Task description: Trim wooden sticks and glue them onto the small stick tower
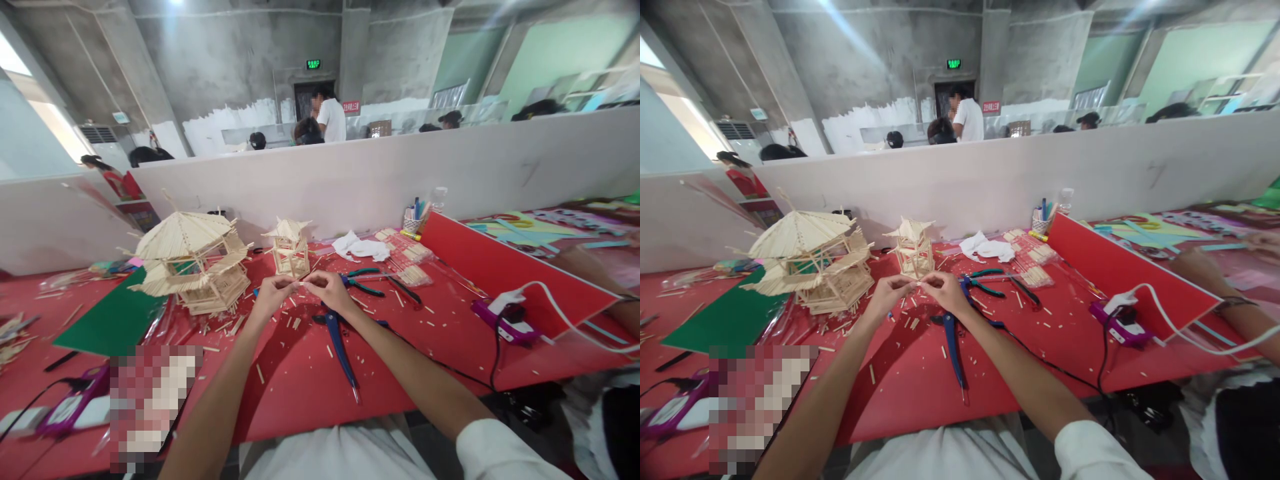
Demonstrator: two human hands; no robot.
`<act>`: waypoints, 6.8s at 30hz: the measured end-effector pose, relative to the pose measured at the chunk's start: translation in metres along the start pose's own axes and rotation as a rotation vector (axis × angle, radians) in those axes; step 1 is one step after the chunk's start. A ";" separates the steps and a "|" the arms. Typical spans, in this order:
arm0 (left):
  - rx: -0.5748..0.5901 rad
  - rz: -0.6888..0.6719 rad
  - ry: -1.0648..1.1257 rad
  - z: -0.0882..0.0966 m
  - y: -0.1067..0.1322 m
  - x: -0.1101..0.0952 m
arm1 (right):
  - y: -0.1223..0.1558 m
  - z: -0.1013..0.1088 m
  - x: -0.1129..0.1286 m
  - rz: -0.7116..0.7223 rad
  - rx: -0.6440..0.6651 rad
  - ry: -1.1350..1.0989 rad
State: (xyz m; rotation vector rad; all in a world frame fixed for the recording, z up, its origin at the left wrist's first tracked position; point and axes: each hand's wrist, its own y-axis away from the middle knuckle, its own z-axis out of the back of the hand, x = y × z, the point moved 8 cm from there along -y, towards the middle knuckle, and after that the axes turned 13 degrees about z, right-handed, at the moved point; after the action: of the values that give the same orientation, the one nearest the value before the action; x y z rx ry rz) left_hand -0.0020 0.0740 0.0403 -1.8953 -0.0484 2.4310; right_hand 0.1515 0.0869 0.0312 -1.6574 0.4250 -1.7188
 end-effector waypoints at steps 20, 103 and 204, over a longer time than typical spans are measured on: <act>0.010 -0.056 -0.165 -0.005 -0.004 0.007 | -0.001 0.002 0.007 0.022 0.037 0.075; 0.166 0.407 0.125 0.025 -0.007 0.051 | 0.016 -0.002 0.027 -0.172 0.567 0.529; 0.250 0.247 -0.338 0.021 -0.008 0.045 | 0.052 -0.009 0.025 -0.397 0.726 1.336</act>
State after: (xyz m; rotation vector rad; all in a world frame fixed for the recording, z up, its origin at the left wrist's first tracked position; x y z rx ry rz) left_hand -0.0333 0.0847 0.0026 -1.4483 0.4777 2.7336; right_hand 0.1579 0.0312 0.0135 0.0872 -0.0125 -2.6562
